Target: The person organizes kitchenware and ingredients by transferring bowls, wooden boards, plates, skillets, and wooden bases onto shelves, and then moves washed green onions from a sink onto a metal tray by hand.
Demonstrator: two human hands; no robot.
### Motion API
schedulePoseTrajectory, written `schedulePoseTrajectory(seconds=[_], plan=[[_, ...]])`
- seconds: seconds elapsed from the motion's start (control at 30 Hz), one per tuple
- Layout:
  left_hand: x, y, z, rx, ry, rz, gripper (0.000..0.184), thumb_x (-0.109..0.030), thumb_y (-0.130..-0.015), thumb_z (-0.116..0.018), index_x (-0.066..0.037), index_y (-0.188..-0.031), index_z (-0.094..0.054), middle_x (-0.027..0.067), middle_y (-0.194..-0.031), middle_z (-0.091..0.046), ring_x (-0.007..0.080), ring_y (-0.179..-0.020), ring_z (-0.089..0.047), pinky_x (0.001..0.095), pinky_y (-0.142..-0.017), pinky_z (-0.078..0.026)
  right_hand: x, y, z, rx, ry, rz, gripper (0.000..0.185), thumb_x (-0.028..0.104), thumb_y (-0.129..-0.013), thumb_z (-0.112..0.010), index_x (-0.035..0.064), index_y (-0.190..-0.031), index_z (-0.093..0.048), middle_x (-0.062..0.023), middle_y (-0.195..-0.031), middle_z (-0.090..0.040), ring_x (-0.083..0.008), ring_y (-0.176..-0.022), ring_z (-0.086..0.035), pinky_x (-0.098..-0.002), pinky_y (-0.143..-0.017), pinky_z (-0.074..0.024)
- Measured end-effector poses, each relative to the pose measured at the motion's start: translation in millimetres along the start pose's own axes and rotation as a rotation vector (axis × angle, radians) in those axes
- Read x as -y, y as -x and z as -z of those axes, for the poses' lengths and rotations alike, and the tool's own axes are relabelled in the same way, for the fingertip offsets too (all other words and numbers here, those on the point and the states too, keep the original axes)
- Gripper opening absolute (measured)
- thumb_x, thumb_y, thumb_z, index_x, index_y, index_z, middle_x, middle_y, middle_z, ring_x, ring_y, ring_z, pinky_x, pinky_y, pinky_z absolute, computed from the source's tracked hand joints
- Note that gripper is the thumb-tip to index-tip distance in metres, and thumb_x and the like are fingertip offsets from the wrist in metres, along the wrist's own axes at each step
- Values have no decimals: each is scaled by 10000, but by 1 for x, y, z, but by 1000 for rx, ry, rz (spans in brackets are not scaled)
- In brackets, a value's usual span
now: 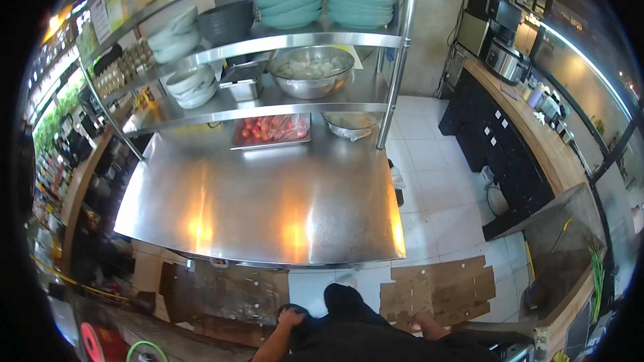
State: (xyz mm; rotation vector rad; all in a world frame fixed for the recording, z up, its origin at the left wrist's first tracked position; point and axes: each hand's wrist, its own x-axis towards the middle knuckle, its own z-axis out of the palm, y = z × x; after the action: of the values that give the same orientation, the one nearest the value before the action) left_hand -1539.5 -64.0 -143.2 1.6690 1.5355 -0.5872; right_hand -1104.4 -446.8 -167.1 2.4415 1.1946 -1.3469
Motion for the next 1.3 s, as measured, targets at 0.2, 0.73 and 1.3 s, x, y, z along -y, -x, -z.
schedulePoseTrajectory(seconds=[0.2, 0.73, 1.3], plan=[[30, 39, 46, 207, -327, -326, 508, -390, -939, -567, -140, -1377, -623, 164, -1394, -615, 346, -1275, -596, 443, -1048, -478, 92, 57, 59, -151, -443, 93, 358, 350, -917, -637, 32, -1039, -747, -174, -1050, -739, -327, -975, -705, -444, -851, -537], [-156, 88, 25, 533, -564, -529, 364, -333, -980, -559, -40, -1130, -713, 129, -970, -708, 241, -875, -674, 381, -732, -532, 11, 137, 163, -623, -1122, 61, 306, 319, -940, -679, 54, -1085, -734, -118, -921, -744, -159, -856, -696, -339, -778, -556], [-505, 89, -30, 616, -35, -504, 229, -233, -972, -594, -29, -1067, -637, 56, -911, -643, 145, -783, -627, 274, -596, -497, -169, 130, 242, -745, -1071, -344, 324, 359, -884, -633, 87, -1024, -740, -163, -970, -746, -324, -923, -721, -419, -836, -561]])
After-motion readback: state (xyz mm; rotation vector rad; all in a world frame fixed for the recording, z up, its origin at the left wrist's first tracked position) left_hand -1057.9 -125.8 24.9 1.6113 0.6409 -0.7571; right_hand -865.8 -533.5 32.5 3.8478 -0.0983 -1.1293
